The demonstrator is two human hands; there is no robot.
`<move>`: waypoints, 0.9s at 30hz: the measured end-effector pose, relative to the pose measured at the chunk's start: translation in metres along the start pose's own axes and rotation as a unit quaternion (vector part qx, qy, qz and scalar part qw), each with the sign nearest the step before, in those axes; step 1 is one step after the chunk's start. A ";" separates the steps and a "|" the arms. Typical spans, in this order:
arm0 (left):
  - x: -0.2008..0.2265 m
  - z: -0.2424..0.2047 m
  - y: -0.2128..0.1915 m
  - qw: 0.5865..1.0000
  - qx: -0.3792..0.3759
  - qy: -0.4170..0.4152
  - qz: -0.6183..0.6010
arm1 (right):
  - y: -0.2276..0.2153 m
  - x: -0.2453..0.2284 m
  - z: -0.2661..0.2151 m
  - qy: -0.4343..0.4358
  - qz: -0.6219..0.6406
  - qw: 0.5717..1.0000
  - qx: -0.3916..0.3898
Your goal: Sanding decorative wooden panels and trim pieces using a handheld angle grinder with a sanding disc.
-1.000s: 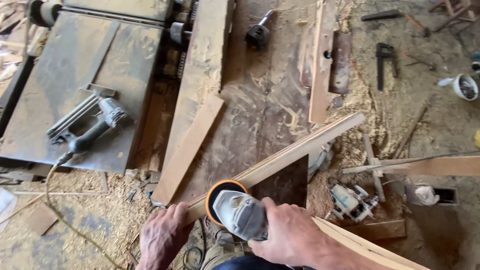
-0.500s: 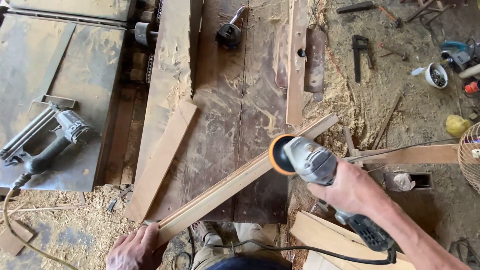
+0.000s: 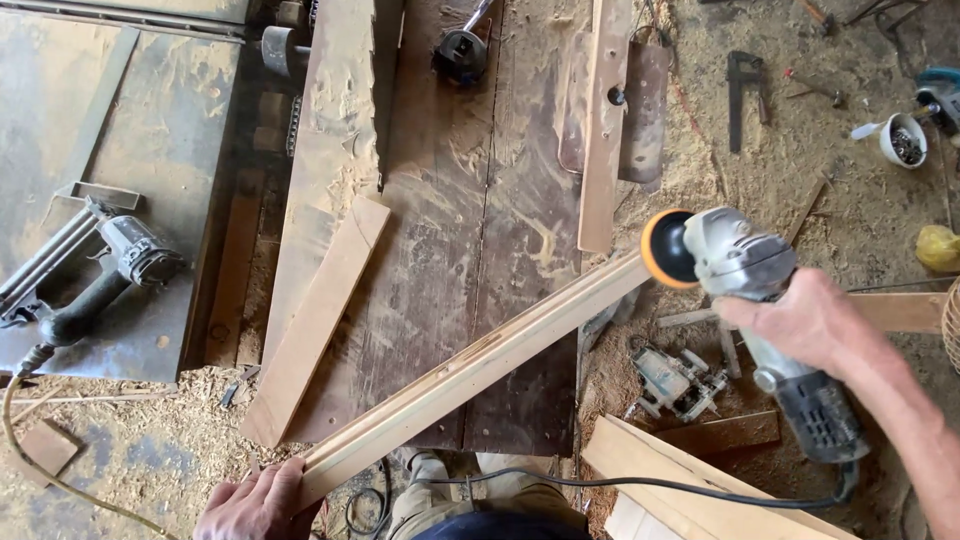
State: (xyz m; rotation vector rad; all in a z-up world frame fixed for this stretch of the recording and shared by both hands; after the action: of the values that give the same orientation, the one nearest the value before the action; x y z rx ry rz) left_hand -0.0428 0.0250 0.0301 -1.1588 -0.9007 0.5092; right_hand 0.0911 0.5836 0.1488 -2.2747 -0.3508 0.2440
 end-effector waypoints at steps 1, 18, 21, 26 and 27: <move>-0.001 -0.001 0.001 1.000 0.006 0.008 0.003 | -0.006 -0.001 0.006 -0.024 -0.002 1.000 0.020; -0.016 -0.013 0.022 0.997 -0.010 0.075 0.017 | 0.054 -0.065 -0.055 -0.080 -0.131 0.987 -0.047; -0.016 -0.015 0.025 0.996 -0.011 0.087 0.018 | 0.072 -0.083 -0.074 -0.112 -0.163 0.978 -0.057; -0.034 -0.027 0.055 0.995 -0.063 0.073 0.028 | 0.102 -0.101 -0.096 -0.141 -0.197 0.968 -0.069; -0.031 -0.025 0.054 0.995 -0.060 0.073 0.028 | 0.108 -0.103 -0.099 -0.142 -0.198 0.968 -0.066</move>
State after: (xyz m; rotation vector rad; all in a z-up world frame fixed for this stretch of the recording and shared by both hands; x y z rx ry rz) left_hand -0.0348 0.0061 -0.0339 -1.3156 -0.7828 0.4150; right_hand 0.0410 0.4123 0.1389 -2.2414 -0.9832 0.3472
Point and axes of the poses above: each hand's wrist, its own z-axis towards the middle knuckle, its own y-axis out of the palm, x = y × z, the point moved 7 cm from there along z, towards the middle knuckle, and after that the axes turned 11 degrees about -z, right-handed, at the moved point
